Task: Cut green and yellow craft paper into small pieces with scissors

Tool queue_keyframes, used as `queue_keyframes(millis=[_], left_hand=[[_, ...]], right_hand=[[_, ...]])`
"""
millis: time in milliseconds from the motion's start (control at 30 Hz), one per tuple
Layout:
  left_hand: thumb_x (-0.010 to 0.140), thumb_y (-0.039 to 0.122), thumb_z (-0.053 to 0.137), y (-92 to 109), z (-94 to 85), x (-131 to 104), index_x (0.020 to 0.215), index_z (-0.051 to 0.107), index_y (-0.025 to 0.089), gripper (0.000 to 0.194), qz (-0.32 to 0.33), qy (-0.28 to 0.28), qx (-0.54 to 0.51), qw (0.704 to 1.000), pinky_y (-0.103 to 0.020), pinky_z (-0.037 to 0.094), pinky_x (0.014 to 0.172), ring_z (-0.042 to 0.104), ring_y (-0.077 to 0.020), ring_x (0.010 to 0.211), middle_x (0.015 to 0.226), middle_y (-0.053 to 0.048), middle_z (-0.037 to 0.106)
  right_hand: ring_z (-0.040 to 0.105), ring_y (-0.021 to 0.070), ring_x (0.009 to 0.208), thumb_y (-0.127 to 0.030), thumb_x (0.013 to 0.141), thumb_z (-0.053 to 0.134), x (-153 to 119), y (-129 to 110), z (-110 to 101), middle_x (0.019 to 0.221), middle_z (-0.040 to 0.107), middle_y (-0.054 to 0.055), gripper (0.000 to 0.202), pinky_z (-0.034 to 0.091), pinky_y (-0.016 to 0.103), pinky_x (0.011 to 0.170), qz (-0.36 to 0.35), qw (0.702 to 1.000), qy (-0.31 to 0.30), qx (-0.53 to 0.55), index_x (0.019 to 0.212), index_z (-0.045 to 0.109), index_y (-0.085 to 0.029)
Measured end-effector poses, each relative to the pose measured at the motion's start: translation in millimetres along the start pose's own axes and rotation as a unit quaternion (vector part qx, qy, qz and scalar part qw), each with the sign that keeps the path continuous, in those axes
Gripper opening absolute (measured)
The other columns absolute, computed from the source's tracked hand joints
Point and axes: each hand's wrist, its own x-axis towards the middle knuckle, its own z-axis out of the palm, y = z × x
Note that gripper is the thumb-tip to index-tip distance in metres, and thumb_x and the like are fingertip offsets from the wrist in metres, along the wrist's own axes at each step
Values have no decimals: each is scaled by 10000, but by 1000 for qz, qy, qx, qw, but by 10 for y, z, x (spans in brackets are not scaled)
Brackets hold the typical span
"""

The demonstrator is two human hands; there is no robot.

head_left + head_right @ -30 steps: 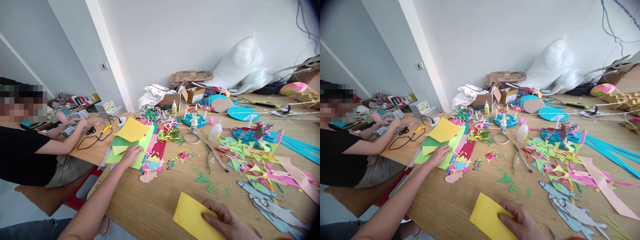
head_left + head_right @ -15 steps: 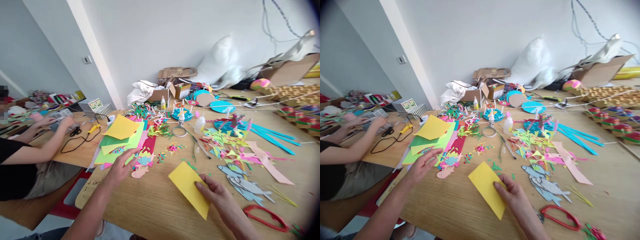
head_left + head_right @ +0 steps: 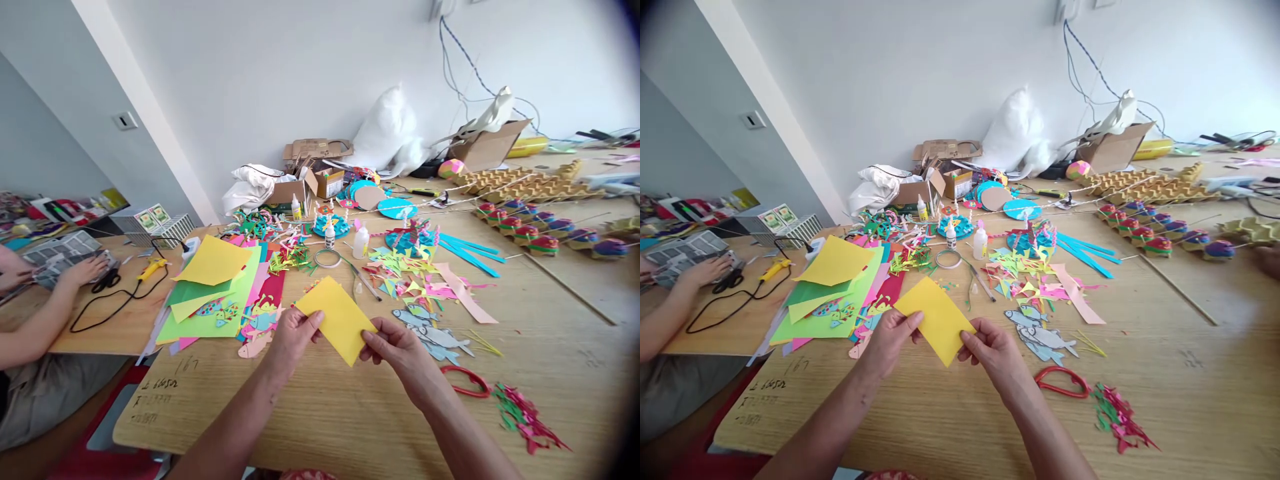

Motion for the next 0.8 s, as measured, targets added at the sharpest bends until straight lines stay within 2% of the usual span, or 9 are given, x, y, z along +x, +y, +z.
queue_keyframes(millis=[67, 133, 233, 333, 433, 600, 633, 733, 800], left_hand=[[682, 354, 605, 36, -33, 21, 651, 578, 122, 236, 19, 15, -15, 1000, -192, 357, 450, 433, -78, 474, 532, 16, 520], [703, 329, 593, 35, -37, 30, 666, 579, 122, 211, 35, 28, -34, 998, -192, 370, 461, 440, -78, 486, 544, 16, 524], [702, 308, 597, -11, 19, 17, 678, 583, 119, 191, 34, 41, -60, 997, -194, 380, 468, 450, -79, 497, 571, 11, 539], [696, 297, 605, -63, 91, -27, 647, 585, 113, 192, 22, 35, -64, 997, -196, 382, 474, 450, -77, 493, 564, 10, 544], [680, 289, 623, -91, 82, -71, 601, 587, 112, 197, 10, 35, -61, 997, -190, 379, 484, 457, -72, 490, 531, 14, 545], [619, 244, 683, -73, -198, -46, 632, 623, 118, 141, 11, 76, -62, 995, -167, 367, 474, 473, -62, 496, 539, 22, 562], [624, 242, 683, -67, -267, -32, 633, 626, 120, 135, 21, 93, -70, 993, -162, 367, 476, 471, -58, 495, 536, 24, 560], [654, 270, 667, -66, -383, -30, 680, 631, 135, 141, 38, 137, -132, 981, -161, 385, 485, 494, -61, 514, 564, 20, 577], [705, 357, 609, -79, -350, -77, 746, 642, 137, 226, -9, 83, -181, 980, -186, 416, 493, 541, -94, 555, 625, -14, 614]], right_hand=[[528, 117, 528, -463, 656, 627, -36, 27, -2, 580, 615, -2, 304, 346, 213, 481, 3, 1000, 15, 16, 674, 539, -172], [550, 125, 607, -434, 657, 639, -67, 50, 38, 697, 646, 13, 279, 366, 210, 505, -12, 999, 25, 34, 740, 566, -178], [567, 140, 689, -417, 653, 648, -73, 83, 153, 806, 658, 28, 311, 398, 214, 541, -30, 999, -3, 38, 854, 599, -185], [563, 132, 571, -470, 656, 619, -23, 147, 272, 673, 656, 36, 330, 408, 224, 500, -33, 999, -21, -1, 759, 621, -156], [509, 111, 436, -506, 662, 584, 29, 241, 316, 522, 608, 18, 359, 400, 225, 442, -40, 998, 12, -43, 630, 606, -150], [523, 135, 457, -401, 689, 591, -43, 299, 132, 488, 581, 1, 254, 400, 224, 445, -72, 986, 81, -127, 567, 607, -179], [542, 145, 491, -358, 701, 588, -76, 284, 71, 516, 595, 2, 202, 414, 230, 477, -92, 978, 95, -159, 598, 624, -188], [605, 169, 623, -228, 774, 486, -159, 211, -76, 687, 653, 31, 173, 456, 245, 559, -233, 895, 148, -351, 800, 656, -210], [615, 177, 722, -145, 786, 428, -180, 166, -110, 819, 659, 61, 268, 472, 254, 600, -316, 831, 162, -428, 947, 633, -208]])
